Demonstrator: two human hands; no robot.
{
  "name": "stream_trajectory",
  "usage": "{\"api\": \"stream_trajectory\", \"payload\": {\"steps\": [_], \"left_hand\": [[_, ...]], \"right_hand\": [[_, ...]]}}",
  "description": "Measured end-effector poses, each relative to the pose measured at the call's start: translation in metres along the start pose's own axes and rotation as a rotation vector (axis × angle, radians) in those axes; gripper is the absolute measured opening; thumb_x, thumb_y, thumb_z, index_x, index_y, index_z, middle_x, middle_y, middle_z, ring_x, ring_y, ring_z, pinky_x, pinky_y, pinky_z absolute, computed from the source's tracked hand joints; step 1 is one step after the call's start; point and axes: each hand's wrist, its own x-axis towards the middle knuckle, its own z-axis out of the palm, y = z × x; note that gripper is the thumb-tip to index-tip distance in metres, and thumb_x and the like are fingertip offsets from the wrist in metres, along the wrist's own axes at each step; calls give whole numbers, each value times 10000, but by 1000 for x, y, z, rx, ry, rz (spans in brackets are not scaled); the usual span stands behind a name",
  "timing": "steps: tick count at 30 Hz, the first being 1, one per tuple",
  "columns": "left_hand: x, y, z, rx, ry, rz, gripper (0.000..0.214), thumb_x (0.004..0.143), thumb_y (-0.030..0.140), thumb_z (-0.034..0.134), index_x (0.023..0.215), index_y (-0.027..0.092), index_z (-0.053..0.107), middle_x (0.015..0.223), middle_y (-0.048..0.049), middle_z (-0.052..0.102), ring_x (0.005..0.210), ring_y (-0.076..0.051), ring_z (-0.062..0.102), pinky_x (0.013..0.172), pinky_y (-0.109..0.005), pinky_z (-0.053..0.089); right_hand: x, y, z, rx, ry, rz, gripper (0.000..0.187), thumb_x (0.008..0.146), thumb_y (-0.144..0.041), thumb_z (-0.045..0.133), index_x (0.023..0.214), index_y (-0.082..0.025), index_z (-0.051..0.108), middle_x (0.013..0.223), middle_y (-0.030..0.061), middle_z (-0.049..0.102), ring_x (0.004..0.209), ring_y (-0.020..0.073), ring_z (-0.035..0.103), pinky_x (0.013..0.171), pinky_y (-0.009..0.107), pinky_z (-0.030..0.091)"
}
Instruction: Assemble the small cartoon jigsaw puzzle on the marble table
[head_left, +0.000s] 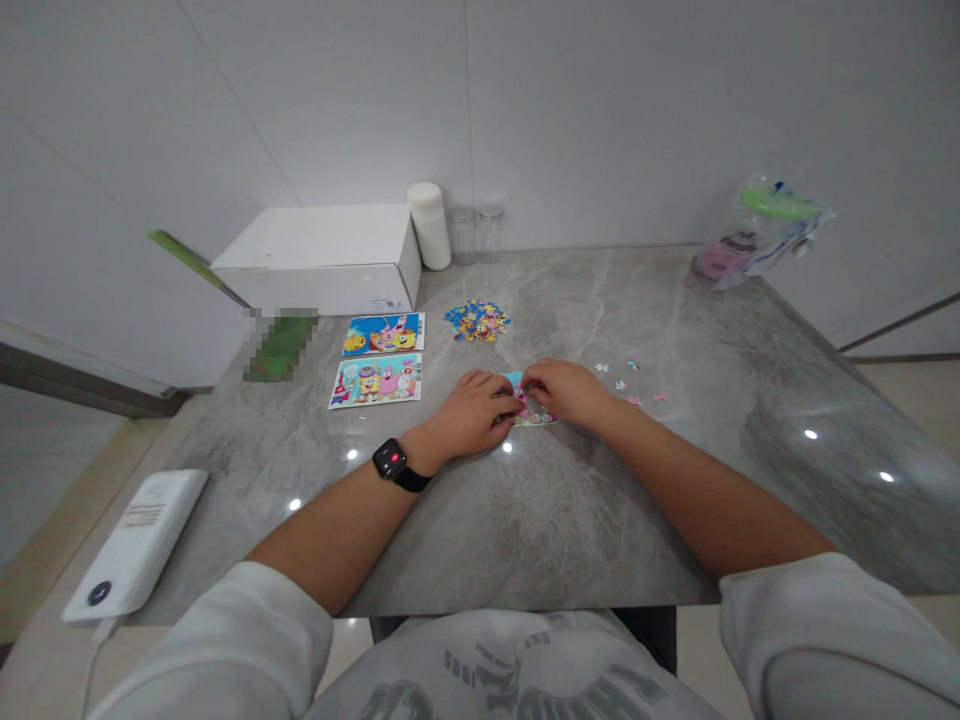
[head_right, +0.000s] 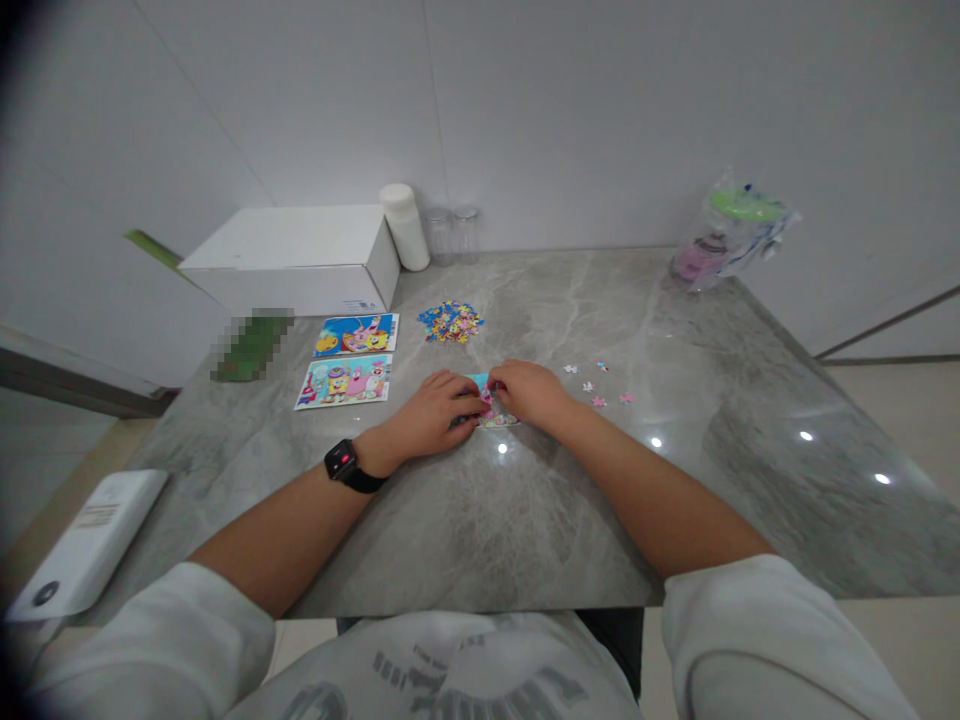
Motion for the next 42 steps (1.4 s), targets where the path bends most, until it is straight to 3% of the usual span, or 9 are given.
{"api": "stream_trajectory", "payload": {"steps": [9,33,37,42], "left_hand": [[0,-2,5,-70,51,-88,311,914,330,676,1202,224,630,1198,-112,686,1160,-297,612,1065,-491,473],[0,-3,5,-73,44,-58,245,926,314,677,1154,226,698,1208,-109,683,1176,-286,611,1074,-477,477],[0,-2,3,-69,51,-45,277,932,301,664,1194,229,716,1225,-105,691,1171,-279,621,1072,-470,482],[0,-2,3,-47,57,-37,264,946,305,650,1184,226,732,1234,-100,692,1172,-275,624,1071,-459,484]], "right_hand": [[0,1,0,9,-13,-2,240,948,-168,615,1129,-208,767,1115,89,744,1039,217,669,902,290,458],[-2,0,-4,43,-15,-18,230,934,-174,636,1112,-198,779,1079,97,754,989,214,671,891,293,466],[2,2,-5,284,121,65,233,934,-141,585,1049,-195,781,1025,77,769,951,204,675,901,314,499],[4,-3,-8,1004,96,322,207,921,-158,574,1054,-211,723,952,37,729,787,151,650,754,287,590]]}}
